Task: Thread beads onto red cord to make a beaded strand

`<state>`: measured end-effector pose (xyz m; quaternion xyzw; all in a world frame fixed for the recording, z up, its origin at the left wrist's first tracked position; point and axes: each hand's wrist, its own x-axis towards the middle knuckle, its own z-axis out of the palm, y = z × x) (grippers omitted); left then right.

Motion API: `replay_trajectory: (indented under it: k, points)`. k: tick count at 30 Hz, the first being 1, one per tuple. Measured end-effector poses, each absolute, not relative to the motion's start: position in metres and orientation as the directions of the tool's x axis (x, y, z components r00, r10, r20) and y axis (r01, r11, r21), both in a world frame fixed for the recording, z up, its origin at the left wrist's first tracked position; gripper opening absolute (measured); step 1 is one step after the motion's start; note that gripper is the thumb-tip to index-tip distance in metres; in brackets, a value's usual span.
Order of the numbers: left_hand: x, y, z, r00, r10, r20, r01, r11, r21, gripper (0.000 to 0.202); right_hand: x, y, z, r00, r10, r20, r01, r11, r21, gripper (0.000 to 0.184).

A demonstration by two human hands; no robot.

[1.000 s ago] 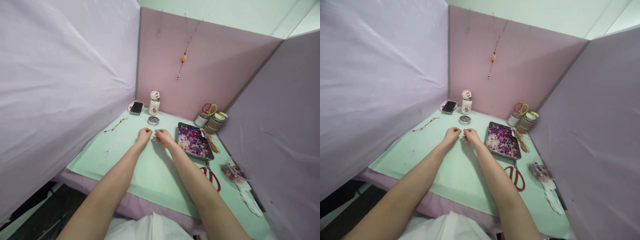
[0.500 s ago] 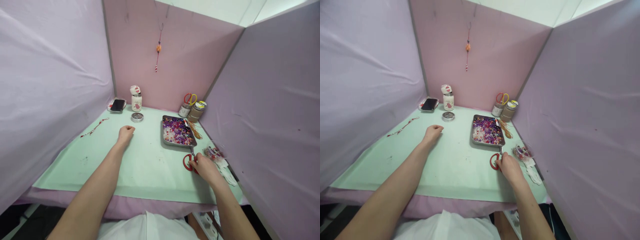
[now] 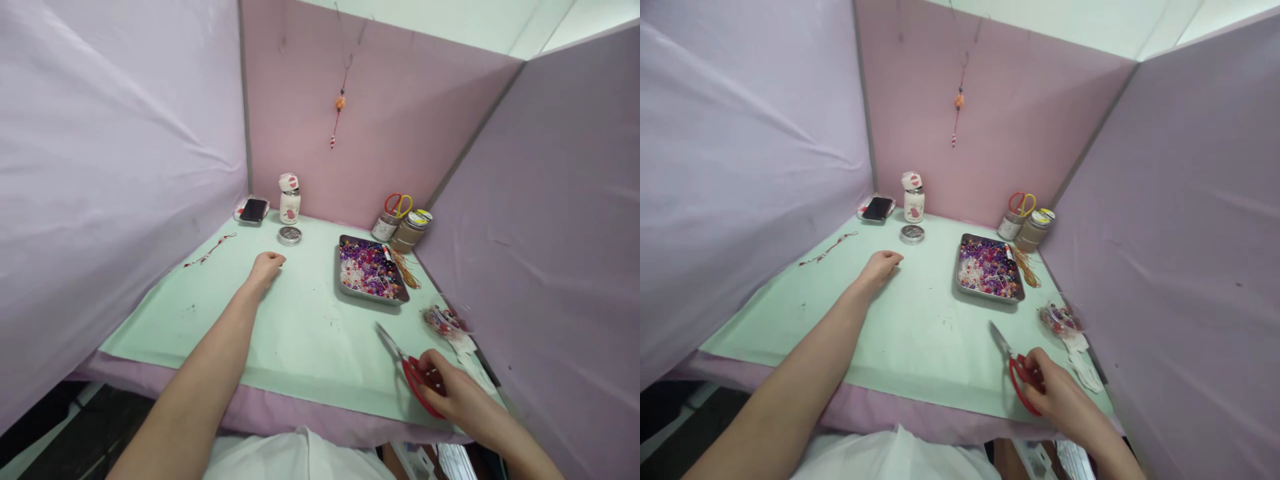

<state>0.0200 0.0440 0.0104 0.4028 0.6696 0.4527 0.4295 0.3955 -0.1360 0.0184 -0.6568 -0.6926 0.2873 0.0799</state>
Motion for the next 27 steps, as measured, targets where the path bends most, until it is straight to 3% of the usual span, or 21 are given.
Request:
replay_trajectory:
  k: [3,7,11,19,27]
  points:
    - [0.017,0.047,0.007,-0.294,0.928,-0.227,0.131,0.275,0.953,0.014,0.363,-0.129,0.038,-0.337,0.920,-0.199,0.584,0.039,-0.810,0.025]
    - [0.015,0.045,0.010,-0.291,0.925,-0.243,0.111,0.285,0.952,0.013,0.300,-0.078,0.053,-0.402,0.905,-0.143,0.313,-0.011,-0.950,0.048]
    - [0.012,0.041,0.018,-0.313,0.920,-0.237,0.078,0.274,0.959,0.012,0.239,-0.011,0.045,-0.470,0.866,-0.167,0.174,-0.095,-0.980,0.050]
    - [0.003,0.049,0.011,-0.380,0.906,-0.186,-0.009,0.198,0.980,0.015,0.181,0.050,0.026,-0.554,0.749,-0.365,0.184,-0.318,-0.930,0.045]
    - [0.002,0.048,0.010,-0.382,0.905,-0.187,-0.033,0.189,0.981,0.012,0.168,0.070,0.022,-0.588,0.702,-0.402,0.119,-0.416,-0.901,0.045]
